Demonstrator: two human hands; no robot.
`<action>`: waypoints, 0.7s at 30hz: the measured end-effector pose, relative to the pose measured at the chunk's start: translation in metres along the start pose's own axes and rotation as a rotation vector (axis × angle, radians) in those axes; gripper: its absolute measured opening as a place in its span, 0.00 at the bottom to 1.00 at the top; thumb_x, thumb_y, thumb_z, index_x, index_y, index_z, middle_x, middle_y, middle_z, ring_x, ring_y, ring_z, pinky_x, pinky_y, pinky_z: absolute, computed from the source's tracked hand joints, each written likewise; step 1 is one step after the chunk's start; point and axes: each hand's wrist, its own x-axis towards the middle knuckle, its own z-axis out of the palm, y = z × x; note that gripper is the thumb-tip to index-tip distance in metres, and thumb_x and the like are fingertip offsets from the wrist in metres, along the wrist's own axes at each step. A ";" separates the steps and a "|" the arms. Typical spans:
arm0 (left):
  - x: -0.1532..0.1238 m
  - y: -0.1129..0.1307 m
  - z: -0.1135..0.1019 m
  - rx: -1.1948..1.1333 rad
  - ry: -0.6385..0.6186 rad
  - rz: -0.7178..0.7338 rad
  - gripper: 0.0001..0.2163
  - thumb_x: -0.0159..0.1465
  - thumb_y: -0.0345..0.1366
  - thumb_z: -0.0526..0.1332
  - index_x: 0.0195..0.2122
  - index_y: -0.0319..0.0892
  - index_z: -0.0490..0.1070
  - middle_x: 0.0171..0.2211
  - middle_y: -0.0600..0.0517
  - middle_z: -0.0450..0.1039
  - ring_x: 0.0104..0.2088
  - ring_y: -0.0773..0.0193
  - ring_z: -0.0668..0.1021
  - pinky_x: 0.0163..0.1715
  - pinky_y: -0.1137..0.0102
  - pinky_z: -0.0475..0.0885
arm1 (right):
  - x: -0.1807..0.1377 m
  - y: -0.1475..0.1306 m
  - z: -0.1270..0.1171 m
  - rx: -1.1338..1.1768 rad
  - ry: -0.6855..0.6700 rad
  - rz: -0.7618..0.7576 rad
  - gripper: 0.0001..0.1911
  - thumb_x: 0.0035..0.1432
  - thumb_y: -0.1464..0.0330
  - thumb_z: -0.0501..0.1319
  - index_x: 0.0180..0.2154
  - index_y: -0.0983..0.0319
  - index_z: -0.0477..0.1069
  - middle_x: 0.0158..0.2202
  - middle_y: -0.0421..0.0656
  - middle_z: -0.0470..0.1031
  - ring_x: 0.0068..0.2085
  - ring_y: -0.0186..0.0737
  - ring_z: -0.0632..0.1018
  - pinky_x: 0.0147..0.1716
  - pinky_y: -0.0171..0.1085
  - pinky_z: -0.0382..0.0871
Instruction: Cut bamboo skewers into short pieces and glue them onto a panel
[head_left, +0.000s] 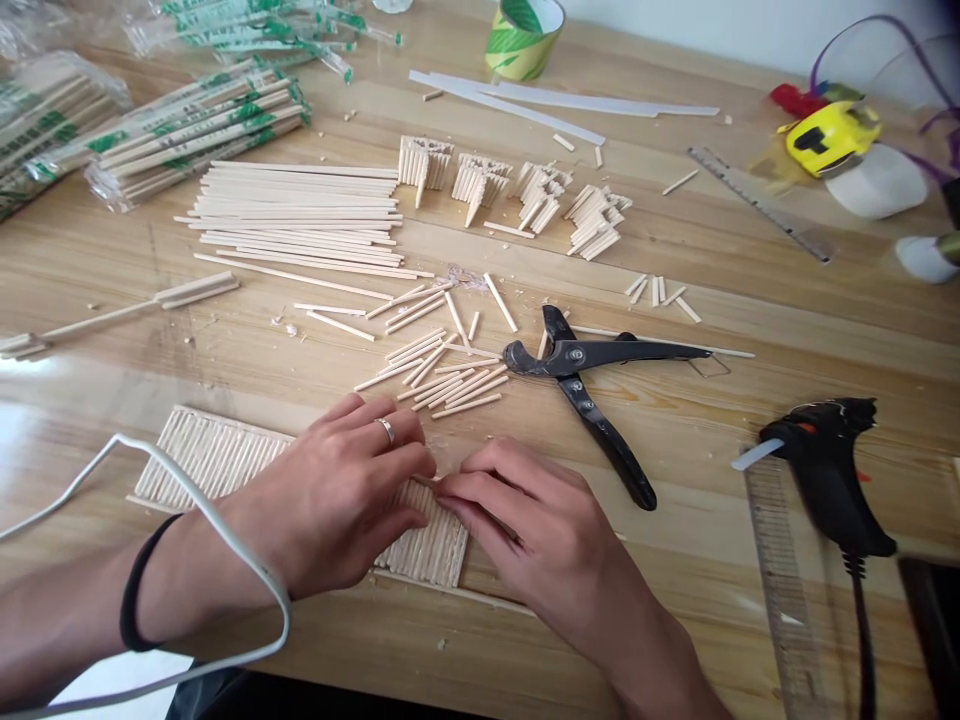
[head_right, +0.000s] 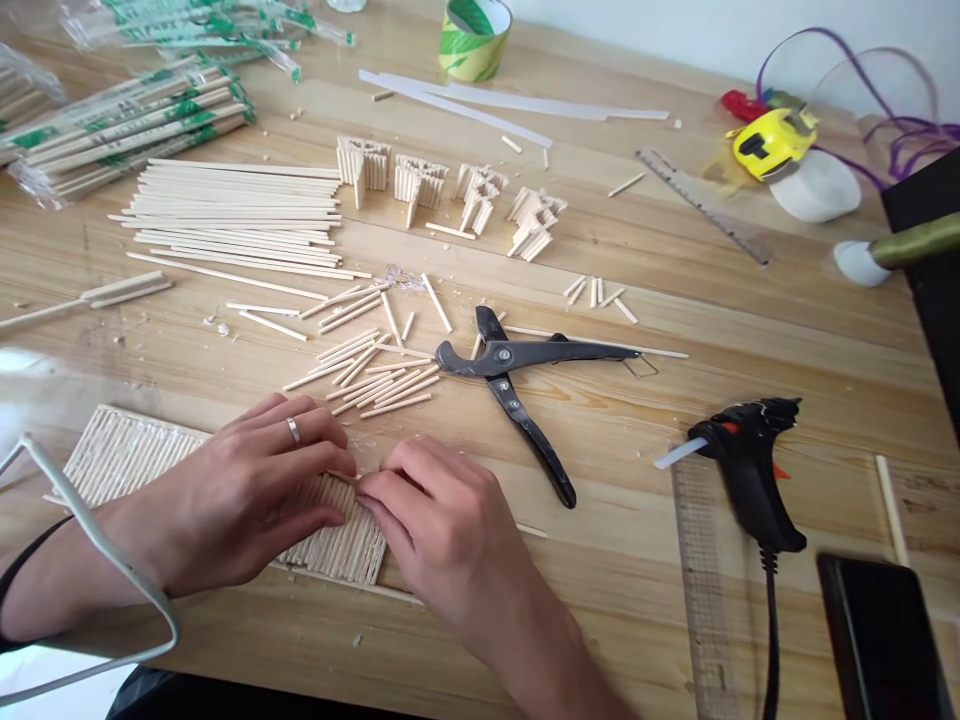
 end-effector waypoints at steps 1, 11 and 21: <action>0.000 0.000 0.000 0.001 0.001 0.002 0.04 0.71 0.35 0.64 0.46 0.43 0.74 0.44 0.48 0.77 0.46 0.53 0.77 0.50 0.57 0.71 | 0.000 0.000 0.000 0.001 -0.010 0.002 0.10 0.73 0.74 0.60 0.38 0.63 0.79 0.34 0.43 0.78 0.35 0.38 0.78 0.34 0.38 0.74; 0.000 0.000 -0.001 0.018 -0.013 -0.003 0.05 0.72 0.36 0.62 0.45 0.44 0.74 0.42 0.48 0.76 0.44 0.54 0.75 0.45 0.60 0.69 | 0.001 0.001 0.004 -0.080 -0.023 -0.045 0.11 0.72 0.77 0.59 0.38 0.66 0.79 0.35 0.45 0.76 0.36 0.41 0.76 0.35 0.41 0.74; 0.000 0.001 -0.002 0.002 -0.044 -0.014 0.05 0.70 0.33 0.64 0.45 0.41 0.74 0.45 0.47 0.75 0.46 0.53 0.75 0.47 0.60 0.65 | 0.002 0.003 -0.003 -0.062 -0.078 -0.040 0.11 0.73 0.75 0.59 0.37 0.65 0.78 0.36 0.45 0.75 0.37 0.40 0.75 0.37 0.40 0.73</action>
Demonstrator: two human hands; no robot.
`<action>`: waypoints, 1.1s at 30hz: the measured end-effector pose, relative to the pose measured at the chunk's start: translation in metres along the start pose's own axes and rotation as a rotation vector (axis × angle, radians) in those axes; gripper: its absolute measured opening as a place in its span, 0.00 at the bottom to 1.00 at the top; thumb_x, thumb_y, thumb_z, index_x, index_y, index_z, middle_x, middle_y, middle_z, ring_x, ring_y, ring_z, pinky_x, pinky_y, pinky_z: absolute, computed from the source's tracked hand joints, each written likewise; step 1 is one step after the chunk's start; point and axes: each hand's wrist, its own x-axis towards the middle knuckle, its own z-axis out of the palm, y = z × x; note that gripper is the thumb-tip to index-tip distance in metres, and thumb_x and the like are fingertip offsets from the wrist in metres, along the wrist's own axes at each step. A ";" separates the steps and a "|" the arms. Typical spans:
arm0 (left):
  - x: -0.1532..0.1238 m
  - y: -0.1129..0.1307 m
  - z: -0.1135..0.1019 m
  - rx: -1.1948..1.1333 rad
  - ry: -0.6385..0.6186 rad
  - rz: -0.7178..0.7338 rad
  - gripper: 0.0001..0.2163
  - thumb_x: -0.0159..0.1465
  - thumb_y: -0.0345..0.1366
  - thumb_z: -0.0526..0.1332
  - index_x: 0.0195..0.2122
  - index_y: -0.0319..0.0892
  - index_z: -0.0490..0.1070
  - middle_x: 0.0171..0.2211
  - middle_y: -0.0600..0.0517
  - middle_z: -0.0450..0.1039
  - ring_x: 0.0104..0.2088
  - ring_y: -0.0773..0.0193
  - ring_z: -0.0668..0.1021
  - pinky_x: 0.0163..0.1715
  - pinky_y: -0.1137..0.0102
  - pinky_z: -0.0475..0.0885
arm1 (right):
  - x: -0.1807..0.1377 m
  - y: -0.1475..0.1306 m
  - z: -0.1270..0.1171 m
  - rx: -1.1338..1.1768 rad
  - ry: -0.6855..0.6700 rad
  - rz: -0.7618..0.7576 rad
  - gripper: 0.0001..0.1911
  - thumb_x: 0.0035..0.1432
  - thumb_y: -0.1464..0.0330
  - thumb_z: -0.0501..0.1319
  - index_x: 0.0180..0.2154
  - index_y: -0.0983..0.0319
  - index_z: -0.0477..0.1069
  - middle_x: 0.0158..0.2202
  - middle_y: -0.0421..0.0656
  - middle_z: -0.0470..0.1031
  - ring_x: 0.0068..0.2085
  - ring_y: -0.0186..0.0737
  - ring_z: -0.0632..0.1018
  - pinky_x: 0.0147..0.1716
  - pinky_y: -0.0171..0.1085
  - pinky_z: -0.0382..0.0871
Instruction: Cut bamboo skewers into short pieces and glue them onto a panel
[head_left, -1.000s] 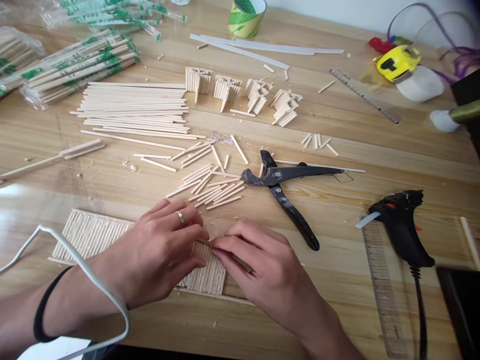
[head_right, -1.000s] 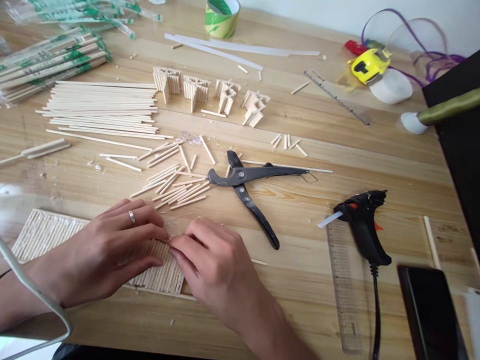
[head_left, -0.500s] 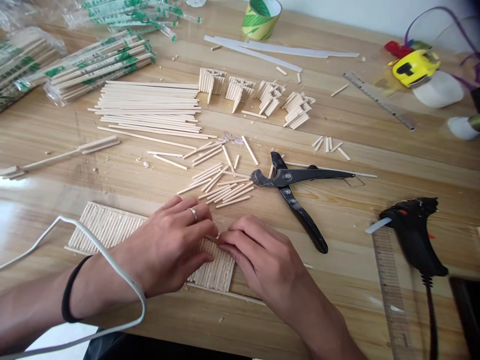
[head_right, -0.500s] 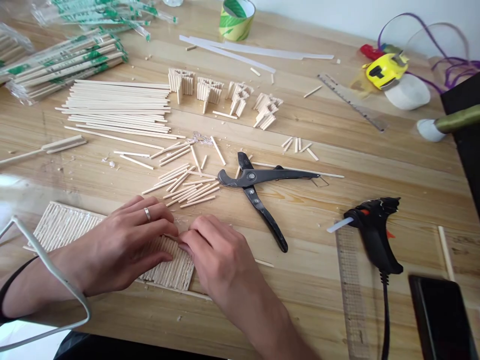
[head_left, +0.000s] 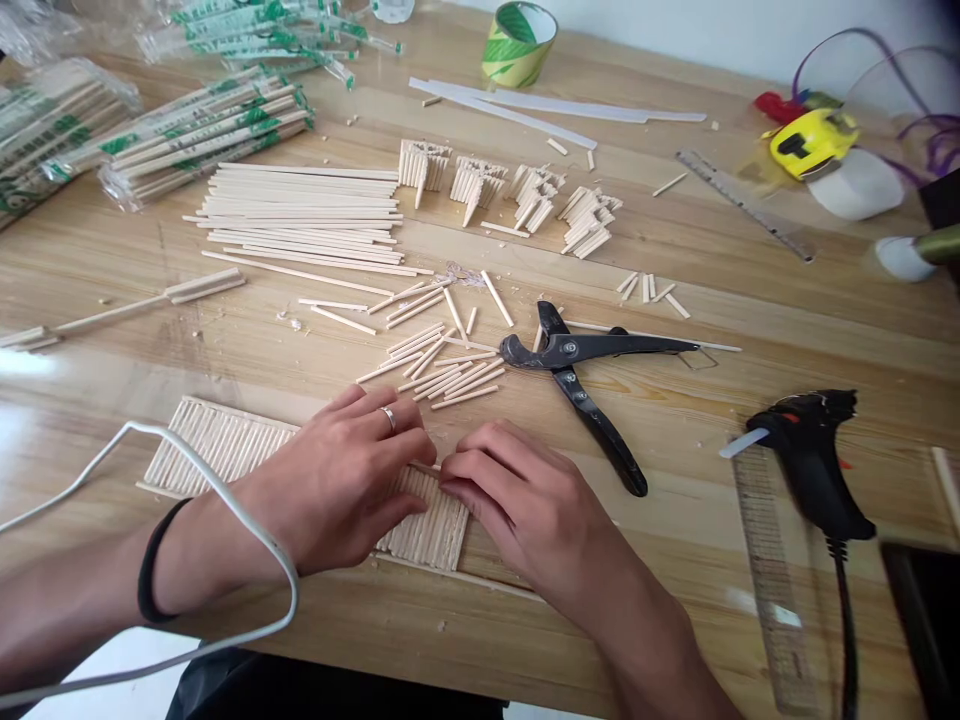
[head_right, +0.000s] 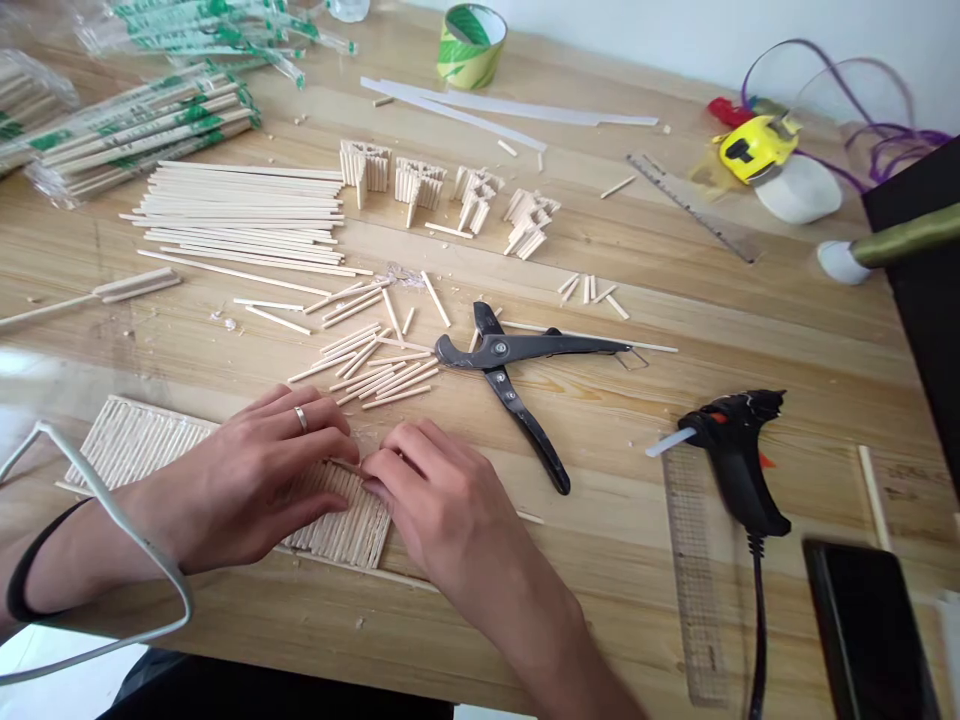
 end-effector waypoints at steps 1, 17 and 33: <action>0.000 0.000 0.000 -0.003 -0.005 -0.003 0.05 0.70 0.33 0.64 0.45 0.41 0.74 0.45 0.47 0.75 0.46 0.53 0.75 0.47 0.60 0.64 | 0.000 0.000 0.000 0.011 0.000 0.003 0.10 0.73 0.75 0.59 0.37 0.65 0.78 0.36 0.45 0.75 0.37 0.41 0.75 0.37 0.40 0.73; -0.001 -0.003 0.001 -0.012 0.001 0.017 0.06 0.70 0.34 0.65 0.47 0.41 0.74 0.44 0.48 0.74 0.46 0.53 0.74 0.47 0.60 0.64 | -0.002 0.005 -0.005 0.133 0.062 0.003 0.08 0.71 0.77 0.61 0.43 0.67 0.80 0.38 0.46 0.75 0.40 0.39 0.77 0.41 0.39 0.73; 0.000 -0.003 0.001 -0.043 0.048 0.078 0.06 0.72 0.32 0.62 0.39 0.41 0.78 0.40 0.50 0.75 0.40 0.58 0.74 0.45 0.62 0.63 | -0.004 0.002 -0.005 0.148 0.082 -0.010 0.10 0.69 0.76 0.64 0.34 0.68 0.82 0.32 0.47 0.77 0.35 0.40 0.74 0.36 0.42 0.71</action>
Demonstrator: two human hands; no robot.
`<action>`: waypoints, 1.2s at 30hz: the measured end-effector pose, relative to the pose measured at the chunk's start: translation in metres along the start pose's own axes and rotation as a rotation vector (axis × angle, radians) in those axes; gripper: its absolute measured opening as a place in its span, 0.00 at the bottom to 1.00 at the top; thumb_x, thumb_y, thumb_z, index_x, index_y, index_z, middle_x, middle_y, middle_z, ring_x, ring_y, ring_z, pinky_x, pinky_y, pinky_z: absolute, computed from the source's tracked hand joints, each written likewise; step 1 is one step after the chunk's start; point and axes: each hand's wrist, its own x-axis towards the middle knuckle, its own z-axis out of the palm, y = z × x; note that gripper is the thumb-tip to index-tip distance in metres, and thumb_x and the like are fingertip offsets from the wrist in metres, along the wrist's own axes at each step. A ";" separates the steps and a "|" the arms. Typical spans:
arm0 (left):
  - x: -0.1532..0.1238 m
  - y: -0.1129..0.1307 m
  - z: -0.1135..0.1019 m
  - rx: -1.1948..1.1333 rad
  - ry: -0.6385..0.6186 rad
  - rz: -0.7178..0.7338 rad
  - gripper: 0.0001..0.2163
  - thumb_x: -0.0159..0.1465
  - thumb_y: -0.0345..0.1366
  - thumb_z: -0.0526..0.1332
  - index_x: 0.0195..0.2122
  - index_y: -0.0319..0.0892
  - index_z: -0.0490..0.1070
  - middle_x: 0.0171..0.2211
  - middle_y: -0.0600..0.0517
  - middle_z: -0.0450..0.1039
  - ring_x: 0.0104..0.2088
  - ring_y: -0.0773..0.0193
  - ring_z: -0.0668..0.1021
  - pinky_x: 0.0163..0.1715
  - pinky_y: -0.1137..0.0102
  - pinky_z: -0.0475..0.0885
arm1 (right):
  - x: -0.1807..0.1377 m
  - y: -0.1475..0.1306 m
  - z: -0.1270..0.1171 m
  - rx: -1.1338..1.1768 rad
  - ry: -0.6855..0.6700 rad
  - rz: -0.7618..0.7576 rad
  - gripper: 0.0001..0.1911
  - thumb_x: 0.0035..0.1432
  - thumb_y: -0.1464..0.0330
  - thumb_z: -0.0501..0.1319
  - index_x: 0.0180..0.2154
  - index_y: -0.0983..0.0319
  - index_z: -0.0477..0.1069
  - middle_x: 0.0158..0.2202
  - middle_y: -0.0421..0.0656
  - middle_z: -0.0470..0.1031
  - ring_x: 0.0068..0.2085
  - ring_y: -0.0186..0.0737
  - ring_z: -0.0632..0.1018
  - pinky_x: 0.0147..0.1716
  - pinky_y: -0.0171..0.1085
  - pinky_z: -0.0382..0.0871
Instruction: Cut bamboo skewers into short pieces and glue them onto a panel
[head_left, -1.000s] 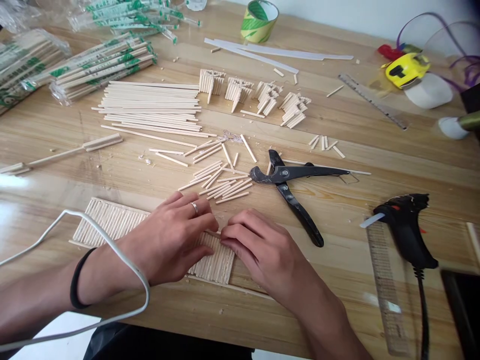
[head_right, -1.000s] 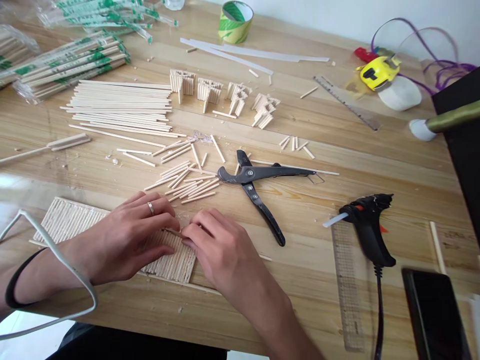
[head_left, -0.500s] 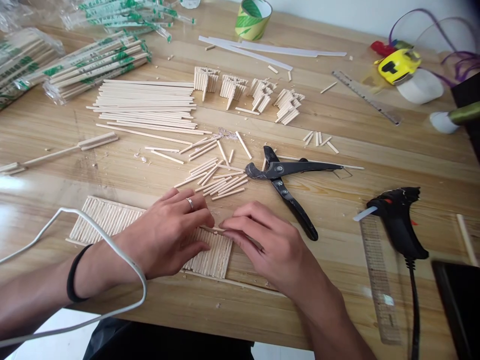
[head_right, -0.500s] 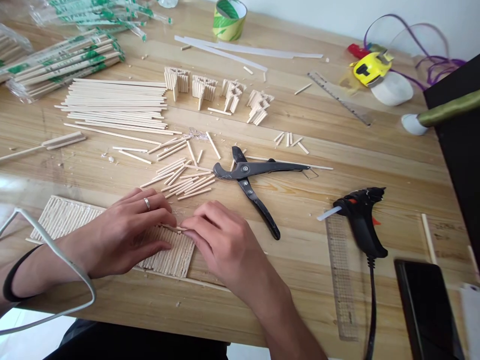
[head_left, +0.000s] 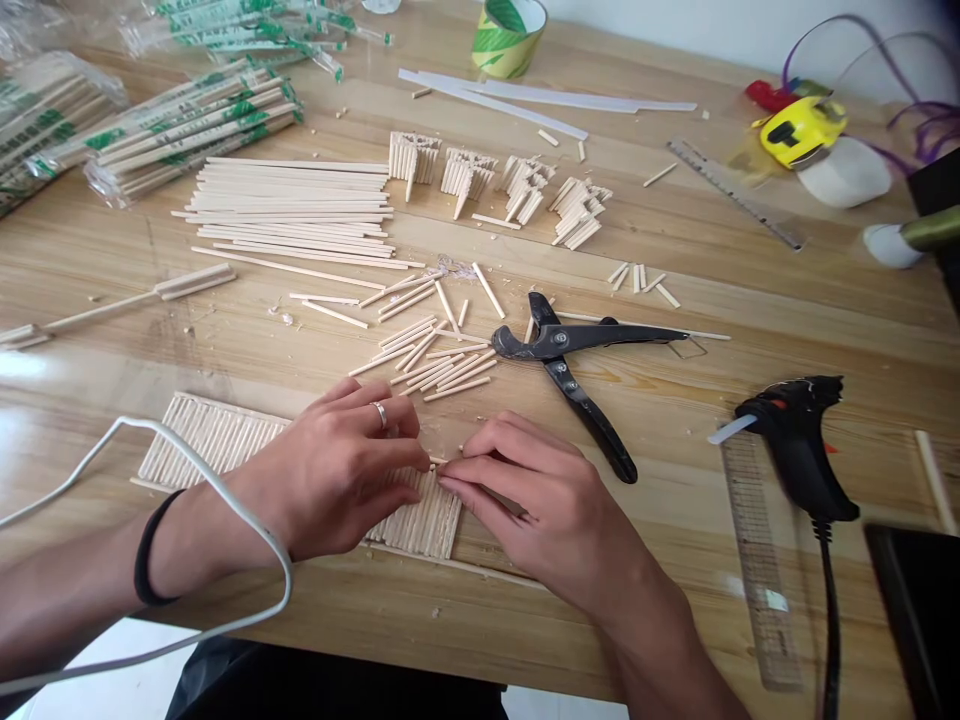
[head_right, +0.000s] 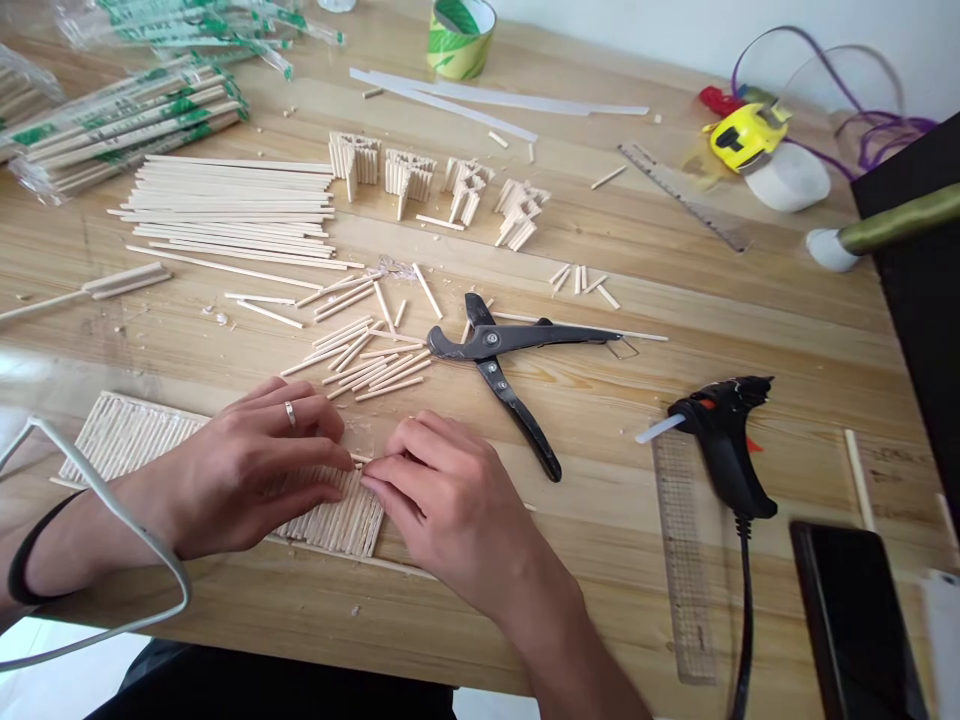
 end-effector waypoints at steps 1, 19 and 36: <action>0.000 0.000 0.000 -0.004 0.005 0.003 0.06 0.72 0.32 0.63 0.39 0.41 0.79 0.40 0.50 0.75 0.40 0.58 0.74 0.45 0.62 0.63 | 0.000 0.000 0.000 0.002 0.004 0.002 0.10 0.70 0.76 0.64 0.34 0.68 0.82 0.32 0.47 0.77 0.35 0.40 0.74 0.36 0.42 0.71; 0.002 0.000 -0.001 0.021 0.053 0.022 0.05 0.73 0.31 0.61 0.42 0.40 0.78 0.42 0.46 0.75 0.41 0.57 0.76 0.44 0.61 0.69 | 0.000 0.001 -0.010 -0.005 0.006 0.151 0.06 0.68 0.76 0.65 0.39 0.61 0.79 0.37 0.43 0.77 0.39 0.41 0.78 0.40 0.41 0.74; 0.003 0.001 0.002 0.016 0.028 0.038 0.08 0.74 0.30 0.59 0.39 0.40 0.77 0.42 0.45 0.73 0.42 0.56 0.72 0.45 0.59 0.69 | -0.006 0.005 -0.024 0.007 -0.063 0.144 0.07 0.68 0.77 0.65 0.38 0.61 0.80 0.37 0.44 0.79 0.39 0.41 0.79 0.41 0.41 0.76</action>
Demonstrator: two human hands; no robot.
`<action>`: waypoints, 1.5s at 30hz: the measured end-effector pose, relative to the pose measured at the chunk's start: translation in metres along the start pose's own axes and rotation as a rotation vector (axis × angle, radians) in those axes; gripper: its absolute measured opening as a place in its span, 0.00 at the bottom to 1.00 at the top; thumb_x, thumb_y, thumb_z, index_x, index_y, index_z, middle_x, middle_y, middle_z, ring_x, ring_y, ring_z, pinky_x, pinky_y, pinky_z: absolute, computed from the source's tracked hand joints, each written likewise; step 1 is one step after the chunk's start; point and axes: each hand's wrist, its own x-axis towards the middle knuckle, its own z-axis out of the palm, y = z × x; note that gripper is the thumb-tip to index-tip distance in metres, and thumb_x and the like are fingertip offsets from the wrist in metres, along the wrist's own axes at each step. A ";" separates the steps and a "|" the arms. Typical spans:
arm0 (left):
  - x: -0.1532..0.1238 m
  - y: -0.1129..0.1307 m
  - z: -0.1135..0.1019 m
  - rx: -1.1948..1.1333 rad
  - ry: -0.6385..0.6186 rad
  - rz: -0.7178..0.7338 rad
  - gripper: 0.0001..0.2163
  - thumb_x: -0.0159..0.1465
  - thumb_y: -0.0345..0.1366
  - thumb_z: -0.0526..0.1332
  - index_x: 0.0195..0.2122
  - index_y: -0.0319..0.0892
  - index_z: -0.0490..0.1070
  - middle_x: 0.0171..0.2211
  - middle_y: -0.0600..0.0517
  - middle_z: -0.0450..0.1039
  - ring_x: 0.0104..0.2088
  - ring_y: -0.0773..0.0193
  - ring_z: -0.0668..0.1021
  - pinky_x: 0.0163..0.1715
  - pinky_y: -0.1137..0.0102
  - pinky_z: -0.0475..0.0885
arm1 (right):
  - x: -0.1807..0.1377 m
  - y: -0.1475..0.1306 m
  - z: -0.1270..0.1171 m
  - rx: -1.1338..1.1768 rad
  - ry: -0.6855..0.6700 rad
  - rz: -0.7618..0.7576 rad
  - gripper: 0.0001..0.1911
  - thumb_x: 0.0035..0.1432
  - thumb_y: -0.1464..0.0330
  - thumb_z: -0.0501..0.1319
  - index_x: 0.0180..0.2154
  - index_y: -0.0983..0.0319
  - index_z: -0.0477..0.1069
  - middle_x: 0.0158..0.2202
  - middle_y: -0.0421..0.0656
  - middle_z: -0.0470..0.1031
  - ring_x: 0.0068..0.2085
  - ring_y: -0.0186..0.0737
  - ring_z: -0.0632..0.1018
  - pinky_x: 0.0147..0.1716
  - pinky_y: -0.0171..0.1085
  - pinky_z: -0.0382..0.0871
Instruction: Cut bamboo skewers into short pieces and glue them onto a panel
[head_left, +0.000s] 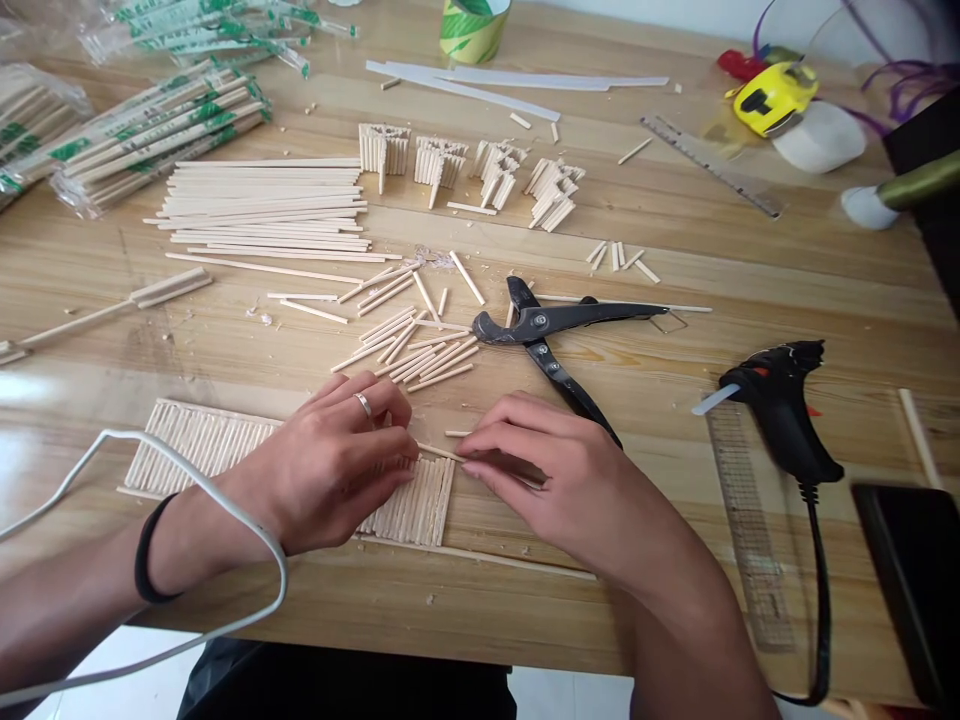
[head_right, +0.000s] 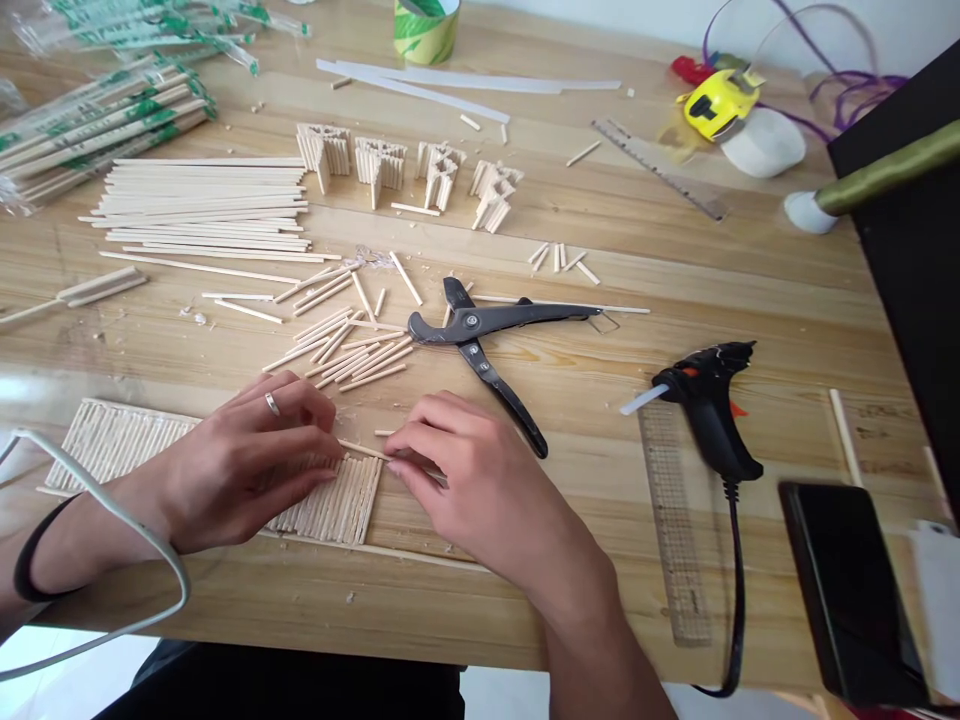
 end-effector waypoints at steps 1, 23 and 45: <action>0.000 0.000 0.000 -0.001 0.001 0.001 0.07 0.73 0.30 0.59 0.40 0.40 0.77 0.42 0.45 0.73 0.42 0.56 0.72 0.45 0.59 0.69 | 0.000 0.000 0.000 -0.005 -0.004 0.000 0.07 0.68 0.77 0.64 0.38 0.62 0.80 0.37 0.44 0.79 0.39 0.41 0.79 0.40 0.41 0.76; 0.006 -0.002 -0.002 -0.051 0.041 -0.030 0.07 0.72 0.27 0.59 0.40 0.42 0.77 0.40 0.47 0.75 0.42 0.58 0.75 0.46 0.61 0.73 | 0.000 0.000 0.002 -0.074 0.006 -0.011 0.08 0.68 0.77 0.64 0.36 0.61 0.79 0.35 0.43 0.79 0.37 0.41 0.79 0.38 0.40 0.74; 0.005 -0.001 -0.002 -0.006 0.045 -0.013 0.05 0.71 0.27 0.62 0.38 0.39 0.77 0.40 0.47 0.74 0.40 0.58 0.74 0.44 0.60 0.70 | -0.001 0.001 0.002 -0.063 0.006 -0.001 0.07 0.66 0.78 0.66 0.35 0.63 0.79 0.33 0.41 0.79 0.36 0.40 0.78 0.38 0.38 0.70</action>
